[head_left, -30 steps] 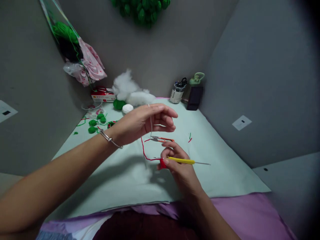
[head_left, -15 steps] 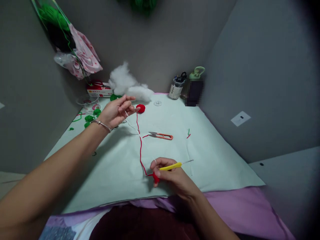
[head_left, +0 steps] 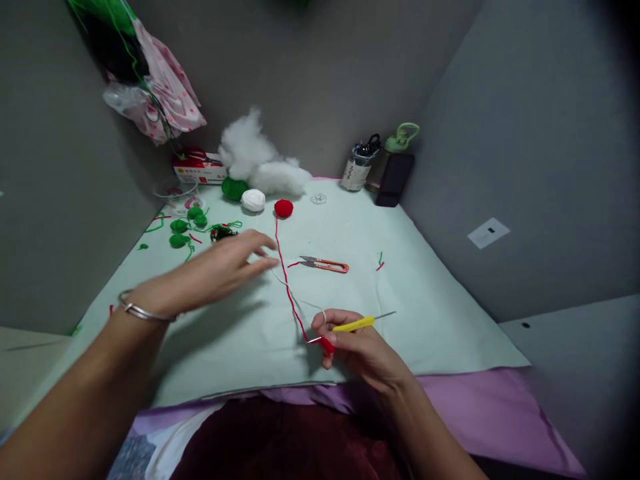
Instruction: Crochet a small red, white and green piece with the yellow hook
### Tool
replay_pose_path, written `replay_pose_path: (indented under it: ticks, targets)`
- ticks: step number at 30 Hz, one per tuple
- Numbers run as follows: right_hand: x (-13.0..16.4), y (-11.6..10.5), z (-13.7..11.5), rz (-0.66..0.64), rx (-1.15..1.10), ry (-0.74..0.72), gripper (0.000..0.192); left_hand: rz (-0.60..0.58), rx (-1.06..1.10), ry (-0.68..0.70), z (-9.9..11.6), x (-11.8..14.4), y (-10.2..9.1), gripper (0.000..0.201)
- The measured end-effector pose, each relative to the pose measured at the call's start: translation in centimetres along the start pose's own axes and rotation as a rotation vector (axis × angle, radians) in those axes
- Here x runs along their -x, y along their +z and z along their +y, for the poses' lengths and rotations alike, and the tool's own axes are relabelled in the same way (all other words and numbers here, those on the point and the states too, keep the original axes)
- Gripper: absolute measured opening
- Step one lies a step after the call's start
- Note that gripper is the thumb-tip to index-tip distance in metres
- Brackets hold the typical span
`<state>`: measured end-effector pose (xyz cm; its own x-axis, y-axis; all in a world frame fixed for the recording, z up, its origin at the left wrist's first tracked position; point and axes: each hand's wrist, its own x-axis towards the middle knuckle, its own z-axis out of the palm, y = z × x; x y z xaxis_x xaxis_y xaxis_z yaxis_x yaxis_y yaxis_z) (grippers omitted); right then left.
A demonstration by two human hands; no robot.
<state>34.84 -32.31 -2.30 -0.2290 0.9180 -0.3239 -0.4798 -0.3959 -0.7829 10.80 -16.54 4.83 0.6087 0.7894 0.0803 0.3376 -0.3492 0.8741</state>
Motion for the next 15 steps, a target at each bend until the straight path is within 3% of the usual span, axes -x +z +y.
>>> replay_pose_path:
  ticks: [2, 3, 7, 10, 13, 15]
  targets:
    - [0.0, 0.5, 0.1, -0.019, 0.016, -0.025, 0.026, -0.302, 0.142, 0.051, 2.3, 2.0, 2.8, 0.038]
    - [0.1, 0.7, 0.1, -0.031, 0.027, -0.040, 0.024, -0.376, 0.211, 0.065, 3.1, 2.7, 4.3, 0.040]
    - [0.4, 1.5, 0.2, -0.111, 0.074, -0.065, 0.021, -0.280, 0.636, -0.005, 3.8, 3.3, 9.2, 0.041]
    - [0.6, 1.9, 0.1, -0.127, 0.089, -0.075, 0.021, 0.006, 0.926, 0.011, 3.3, 2.8, 10.7, 0.040]
    - [0.7, 2.0, -0.2, -0.090, 0.090, -0.118, 0.020, 0.168, 0.619, 0.129, 2.8, 2.9, 10.6, 0.054]
    - [0.7, 1.9, -0.4, -0.067, 0.098, -0.151, 0.018, 0.173, 0.270, 0.250, 2.4, 3.3, 10.4, 0.043]
